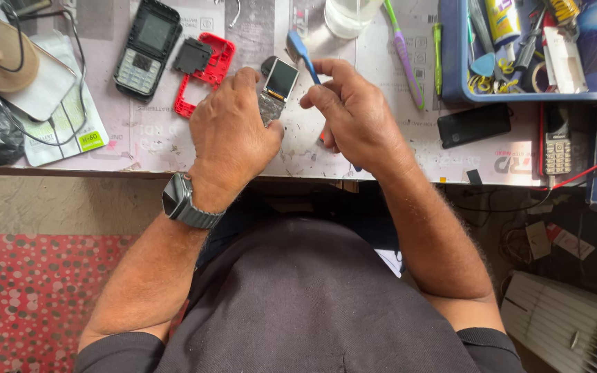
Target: The person cleans a mobile phone motherboard with a green utility knife and a blue toothbrush, then places a red battery onto the board and connects the ribbon cable. They repeatedly remove and reattach the battery while inspecting the board and a separate phone casing.
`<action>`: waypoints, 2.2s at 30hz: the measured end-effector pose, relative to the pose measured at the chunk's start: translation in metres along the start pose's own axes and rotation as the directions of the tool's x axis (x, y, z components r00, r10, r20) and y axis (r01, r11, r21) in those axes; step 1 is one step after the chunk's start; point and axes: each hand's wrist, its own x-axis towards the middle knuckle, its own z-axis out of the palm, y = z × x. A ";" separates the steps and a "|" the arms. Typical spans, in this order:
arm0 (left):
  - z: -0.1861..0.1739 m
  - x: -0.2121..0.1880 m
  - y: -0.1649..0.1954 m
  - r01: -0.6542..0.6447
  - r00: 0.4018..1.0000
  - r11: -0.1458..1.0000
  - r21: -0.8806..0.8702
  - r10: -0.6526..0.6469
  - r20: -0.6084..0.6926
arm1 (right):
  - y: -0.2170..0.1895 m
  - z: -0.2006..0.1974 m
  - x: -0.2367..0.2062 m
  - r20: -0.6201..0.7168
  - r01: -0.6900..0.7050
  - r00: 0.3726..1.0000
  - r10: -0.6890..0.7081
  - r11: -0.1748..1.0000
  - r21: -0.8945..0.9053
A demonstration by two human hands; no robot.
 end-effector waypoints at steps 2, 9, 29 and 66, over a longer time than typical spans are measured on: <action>0.000 0.006 -0.002 0.036 0.998 0.999 0.003 -0.036 0.047 | -0.002 0.001 -0.003 -0.013 -0.013 1.000 0.013 1.000 0.001; -0.001 0.016 -0.002 0.117 0.989 0.979 -0.166 -0.101 0.105 | 0.006 -0.005 -0.015 -0.022 -0.087 0.996 0.090 0.991 0.100; 0.017 0.017 -0.011 0.186 0.982 0.563 -0.805 -0.079 0.172 | 0.011 0.018 -0.015 -0.171 0.061 0.984 -0.055 0.998 0.026; 0.032 0.003 -0.012 -0.127 0.979 0.490 -0.863 -0.077 -0.187 | 0.028 0.054 -0.008 -0.285 0.429 0.754 -0.592 0.772 -0.468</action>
